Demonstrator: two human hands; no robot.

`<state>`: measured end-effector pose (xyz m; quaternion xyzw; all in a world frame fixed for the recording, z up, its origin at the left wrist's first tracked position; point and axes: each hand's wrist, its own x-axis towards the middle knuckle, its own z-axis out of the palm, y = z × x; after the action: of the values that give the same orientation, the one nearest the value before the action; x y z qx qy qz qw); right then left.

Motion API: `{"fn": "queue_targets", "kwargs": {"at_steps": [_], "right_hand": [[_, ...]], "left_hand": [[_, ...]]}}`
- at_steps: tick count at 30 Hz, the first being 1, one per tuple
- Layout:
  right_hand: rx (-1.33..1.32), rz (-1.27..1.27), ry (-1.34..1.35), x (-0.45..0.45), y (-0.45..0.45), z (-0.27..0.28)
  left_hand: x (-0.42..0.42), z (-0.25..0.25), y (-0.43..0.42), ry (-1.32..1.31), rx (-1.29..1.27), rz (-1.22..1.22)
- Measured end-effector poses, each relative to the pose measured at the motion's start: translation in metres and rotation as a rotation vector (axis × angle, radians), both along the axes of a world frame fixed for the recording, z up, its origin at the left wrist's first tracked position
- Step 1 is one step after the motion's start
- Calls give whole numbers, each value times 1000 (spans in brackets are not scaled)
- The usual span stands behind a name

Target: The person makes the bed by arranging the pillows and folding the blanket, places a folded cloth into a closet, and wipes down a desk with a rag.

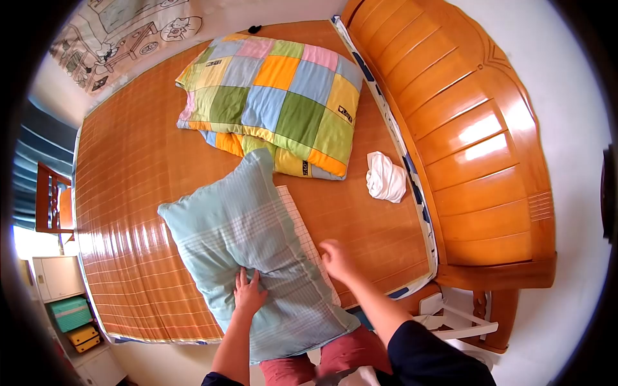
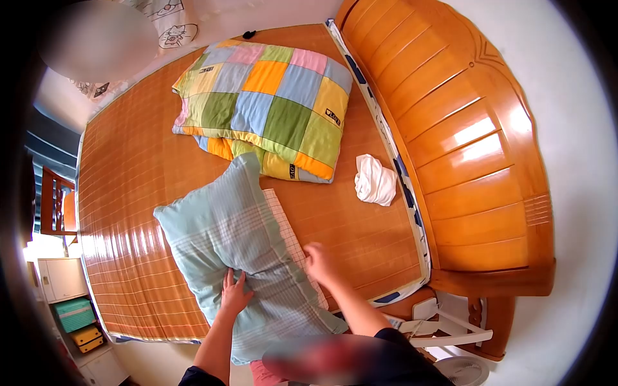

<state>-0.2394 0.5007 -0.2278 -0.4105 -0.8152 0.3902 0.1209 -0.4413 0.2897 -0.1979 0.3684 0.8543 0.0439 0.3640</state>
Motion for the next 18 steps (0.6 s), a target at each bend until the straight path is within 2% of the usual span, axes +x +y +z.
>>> {"fn": "queue_targets", "kwargs": {"at_steps": [3,5,6,9,12,14,18], "right_hand": [[241,-100,-146,33,72,-15],[193,-194,-341,46,118,-19],[324,-177,-413,51,140,-16],[407,-275,-605,62,185,-29],[384,-283,-669,72,214,-64],[443,-289,-604,74,223,-81],[455,-364,-619,71,233,-75]], "left_hand": [[-1,-14,-1,-12,13,-8],[-4,-20,4,-23,-13,-21],[-5,-23,5,-37,-31,-28],[-14,-42,7,-59,-50,-73],[-14,-48,15,-41,-106,-90],[-13,-52,18,-25,-118,-98],[-14,-56,16,-36,-96,-93]]}}
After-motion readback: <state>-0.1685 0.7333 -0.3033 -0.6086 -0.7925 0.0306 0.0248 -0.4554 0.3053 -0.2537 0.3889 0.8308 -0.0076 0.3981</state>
